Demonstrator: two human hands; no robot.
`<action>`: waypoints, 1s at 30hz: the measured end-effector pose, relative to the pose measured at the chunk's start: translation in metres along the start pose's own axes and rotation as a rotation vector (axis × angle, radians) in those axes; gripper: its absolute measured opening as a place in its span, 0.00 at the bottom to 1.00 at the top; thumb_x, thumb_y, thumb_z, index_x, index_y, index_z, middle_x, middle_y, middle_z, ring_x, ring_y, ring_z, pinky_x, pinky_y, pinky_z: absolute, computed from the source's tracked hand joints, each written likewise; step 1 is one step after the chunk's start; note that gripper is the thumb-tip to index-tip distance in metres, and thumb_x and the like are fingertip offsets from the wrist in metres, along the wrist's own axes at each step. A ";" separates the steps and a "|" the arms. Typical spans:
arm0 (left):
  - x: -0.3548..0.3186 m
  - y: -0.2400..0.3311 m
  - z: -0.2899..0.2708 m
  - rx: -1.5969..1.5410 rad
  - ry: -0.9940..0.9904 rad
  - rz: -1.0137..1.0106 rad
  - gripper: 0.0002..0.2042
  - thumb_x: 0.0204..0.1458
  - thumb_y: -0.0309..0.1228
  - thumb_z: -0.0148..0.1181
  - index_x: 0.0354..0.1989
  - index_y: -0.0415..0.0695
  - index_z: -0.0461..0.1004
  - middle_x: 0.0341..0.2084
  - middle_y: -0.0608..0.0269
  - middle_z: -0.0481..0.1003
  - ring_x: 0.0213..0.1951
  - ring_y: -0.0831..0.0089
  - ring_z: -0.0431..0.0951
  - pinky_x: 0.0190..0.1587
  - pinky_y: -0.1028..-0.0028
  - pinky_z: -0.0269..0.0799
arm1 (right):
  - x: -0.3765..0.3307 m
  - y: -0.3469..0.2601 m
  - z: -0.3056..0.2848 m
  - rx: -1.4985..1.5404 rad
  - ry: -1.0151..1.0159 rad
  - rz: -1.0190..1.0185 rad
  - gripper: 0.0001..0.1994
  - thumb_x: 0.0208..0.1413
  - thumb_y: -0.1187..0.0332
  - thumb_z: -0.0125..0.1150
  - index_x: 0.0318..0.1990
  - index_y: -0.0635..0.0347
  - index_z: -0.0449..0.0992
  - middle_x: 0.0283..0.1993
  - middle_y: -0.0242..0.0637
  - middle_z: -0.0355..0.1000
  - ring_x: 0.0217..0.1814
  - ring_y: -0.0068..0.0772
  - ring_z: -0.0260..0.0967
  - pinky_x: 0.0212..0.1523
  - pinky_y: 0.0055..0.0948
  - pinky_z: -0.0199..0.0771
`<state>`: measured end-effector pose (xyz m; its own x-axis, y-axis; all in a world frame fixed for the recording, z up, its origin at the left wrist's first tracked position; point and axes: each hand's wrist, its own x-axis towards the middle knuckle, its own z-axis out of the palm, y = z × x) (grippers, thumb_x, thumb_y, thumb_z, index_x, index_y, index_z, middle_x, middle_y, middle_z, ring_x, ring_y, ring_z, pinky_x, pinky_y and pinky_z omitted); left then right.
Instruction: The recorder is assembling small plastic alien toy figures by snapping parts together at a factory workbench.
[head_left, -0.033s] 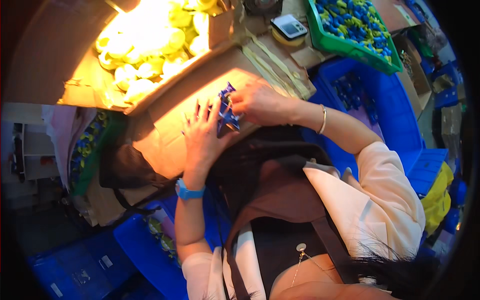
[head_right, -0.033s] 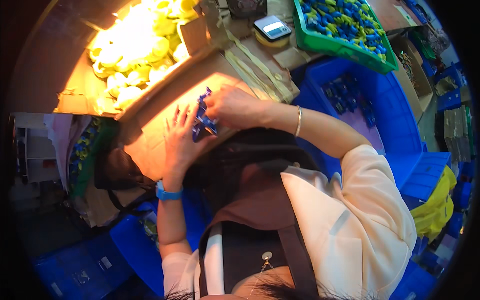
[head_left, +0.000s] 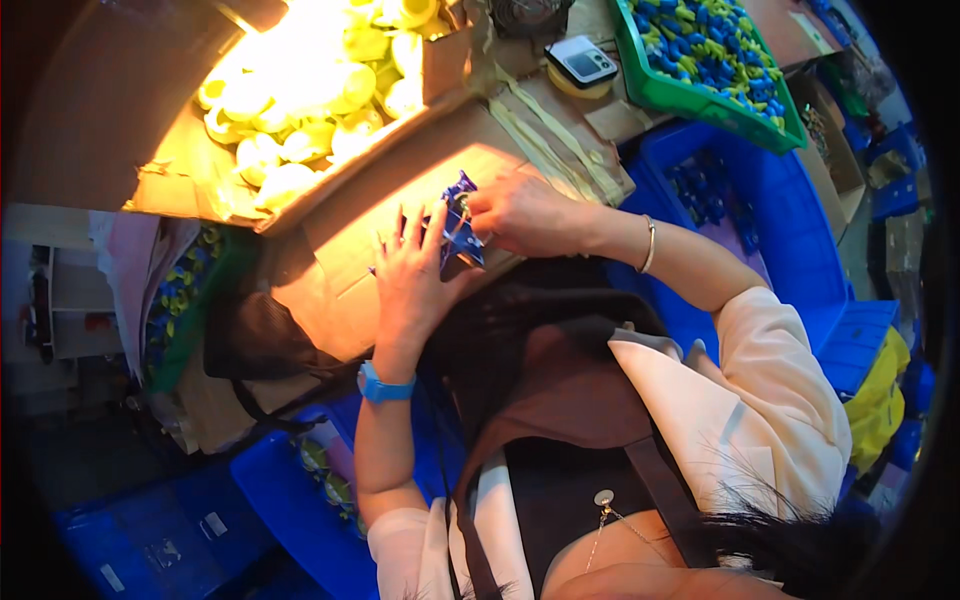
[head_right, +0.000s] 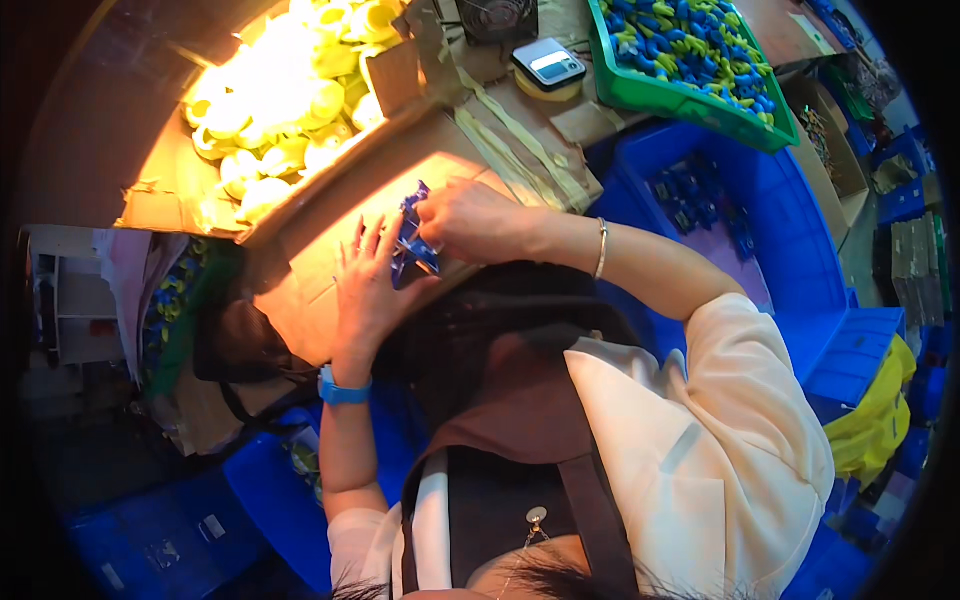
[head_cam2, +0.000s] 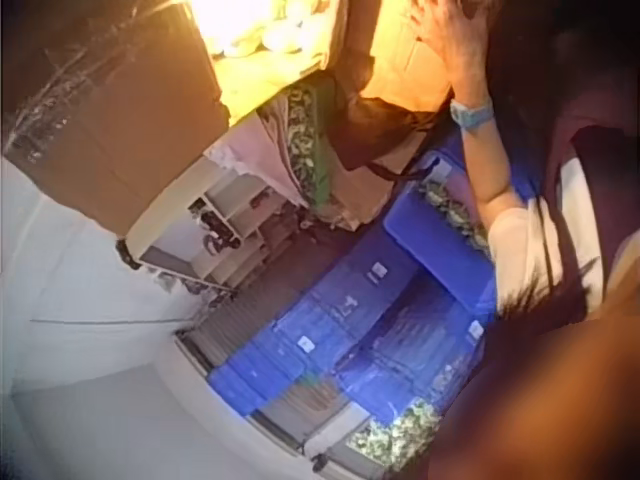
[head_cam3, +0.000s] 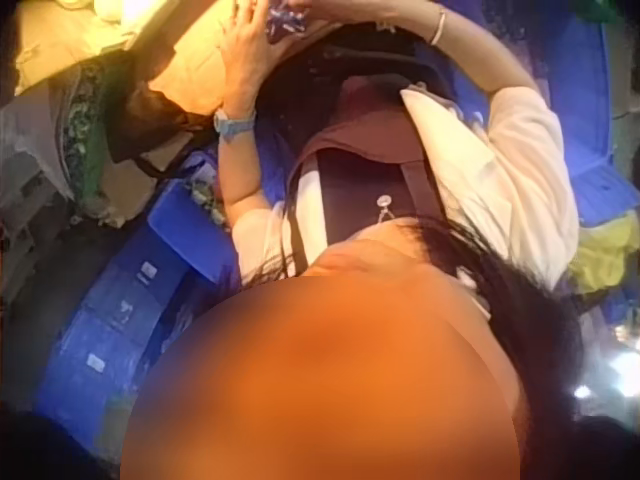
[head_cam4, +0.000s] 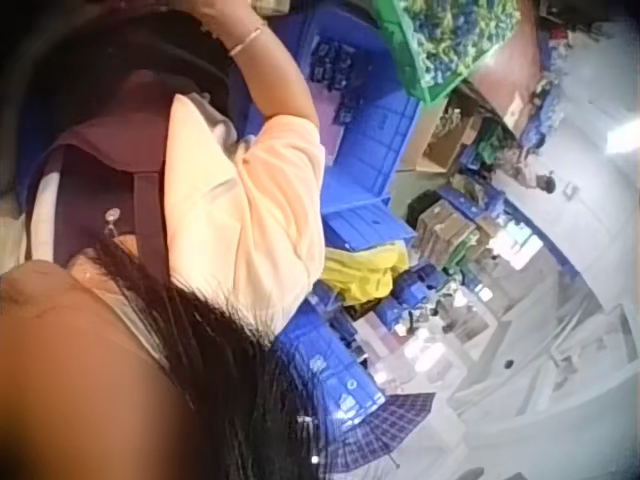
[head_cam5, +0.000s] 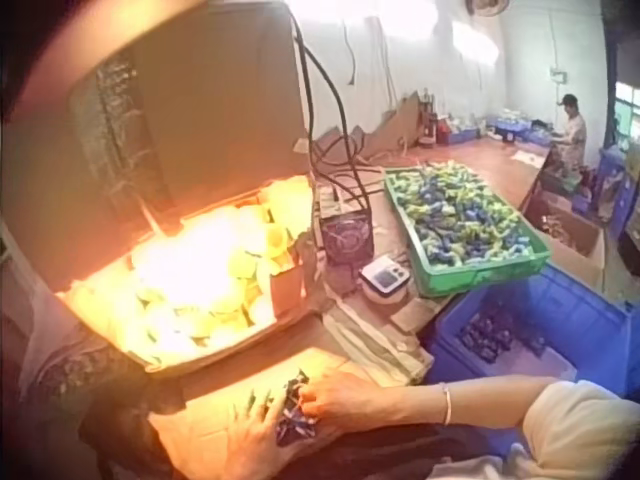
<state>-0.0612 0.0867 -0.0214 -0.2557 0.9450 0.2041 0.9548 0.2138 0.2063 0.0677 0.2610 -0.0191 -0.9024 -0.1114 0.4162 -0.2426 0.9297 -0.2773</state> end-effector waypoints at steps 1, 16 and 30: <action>-0.002 0.006 -0.001 -0.021 -0.009 -0.017 0.44 0.35 0.47 0.73 0.64 0.48 0.61 0.60 0.54 0.64 0.65 0.47 0.58 0.63 0.42 0.52 | -0.002 -0.002 -0.001 -0.001 -0.007 0.006 0.05 0.37 0.71 0.63 0.24 0.55 0.73 0.29 0.33 0.70 0.35 0.44 0.70 0.35 0.41 0.70; 0.002 0.007 0.003 -0.006 0.078 0.009 0.42 0.42 0.53 0.67 0.63 0.43 0.61 0.58 0.59 0.67 0.63 0.44 0.58 0.63 0.45 0.52 | -0.015 0.001 0.002 -0.170 0.300 -0.352 0.05 0.42 0.69 0.63 0.27 0.58 0.76 0.40 0.33 0.71 0.43 0.37 0.70 0.48 0.40 0.72; -0.016 -0.007 -0.017 0.034 -0.043 -0.131 0.37 0.39 0.38 0.72 0.59 0.39 0.64 0.52 0.52 0.69 0.54 0.54 0.66 0.56 0.58 0.63 | 0.004 -0.001 -0.014 0.206 0.264 0.012 0.41 0.31 0.60 0.78 0.60 0.49 0.67 0.56 0.41 0.68 0.61 0.51 0.62 0.65 0.54 0.52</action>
<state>-0.0666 0.0663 -0.0100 -0.3725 0.9180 0.1362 0.9184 0.3436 0.1962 0.0693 0.2647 -0.0053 -0.7890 0.0194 0.6141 -0.3232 0.8369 -0.4417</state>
